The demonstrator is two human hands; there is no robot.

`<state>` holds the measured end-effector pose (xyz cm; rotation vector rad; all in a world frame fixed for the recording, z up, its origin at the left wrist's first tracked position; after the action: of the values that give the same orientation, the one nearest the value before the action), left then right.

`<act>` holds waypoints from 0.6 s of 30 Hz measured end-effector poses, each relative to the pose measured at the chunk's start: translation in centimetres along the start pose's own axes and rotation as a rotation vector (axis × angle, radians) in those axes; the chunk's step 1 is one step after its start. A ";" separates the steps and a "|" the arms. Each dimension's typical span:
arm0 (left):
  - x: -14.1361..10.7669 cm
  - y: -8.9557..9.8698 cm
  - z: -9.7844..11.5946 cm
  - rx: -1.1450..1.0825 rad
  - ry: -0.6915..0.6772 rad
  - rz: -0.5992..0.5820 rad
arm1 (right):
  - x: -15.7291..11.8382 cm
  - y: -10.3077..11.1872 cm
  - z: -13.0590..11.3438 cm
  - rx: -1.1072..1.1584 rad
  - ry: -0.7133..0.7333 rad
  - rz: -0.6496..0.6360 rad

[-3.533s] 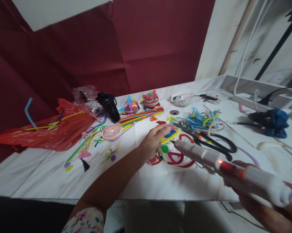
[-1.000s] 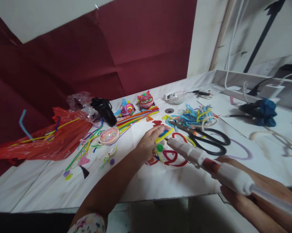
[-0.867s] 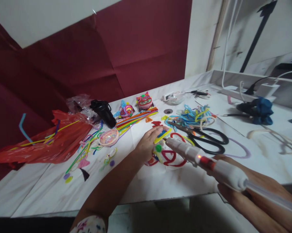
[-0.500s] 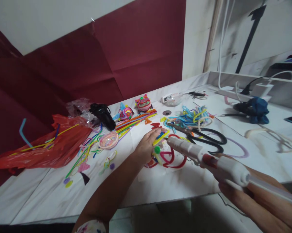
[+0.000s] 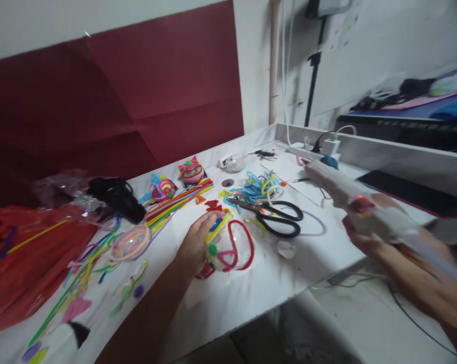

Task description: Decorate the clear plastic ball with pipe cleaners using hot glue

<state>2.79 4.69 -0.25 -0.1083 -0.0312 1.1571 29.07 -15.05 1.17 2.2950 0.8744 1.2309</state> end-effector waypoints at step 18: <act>-0.9 -0.7 0.2 0.061 0.003 -0.041 | 4.1 -8.2 10.5 -0.603 0.111 -0.565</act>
<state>3.09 3.60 0.06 -0.0552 0.0042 1.1161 36.84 -6.80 -6.90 1.3940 0.9387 1.1584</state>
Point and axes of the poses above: each hand's wrist, its own x-axis towards the middle knuckle, its own y-axis out of the back of the hand, z = x × y, the point moved 5 cm from there along x, towards the middle knuckle, and after that the axes turned 2 degrees about z, right-handed, at the moved point
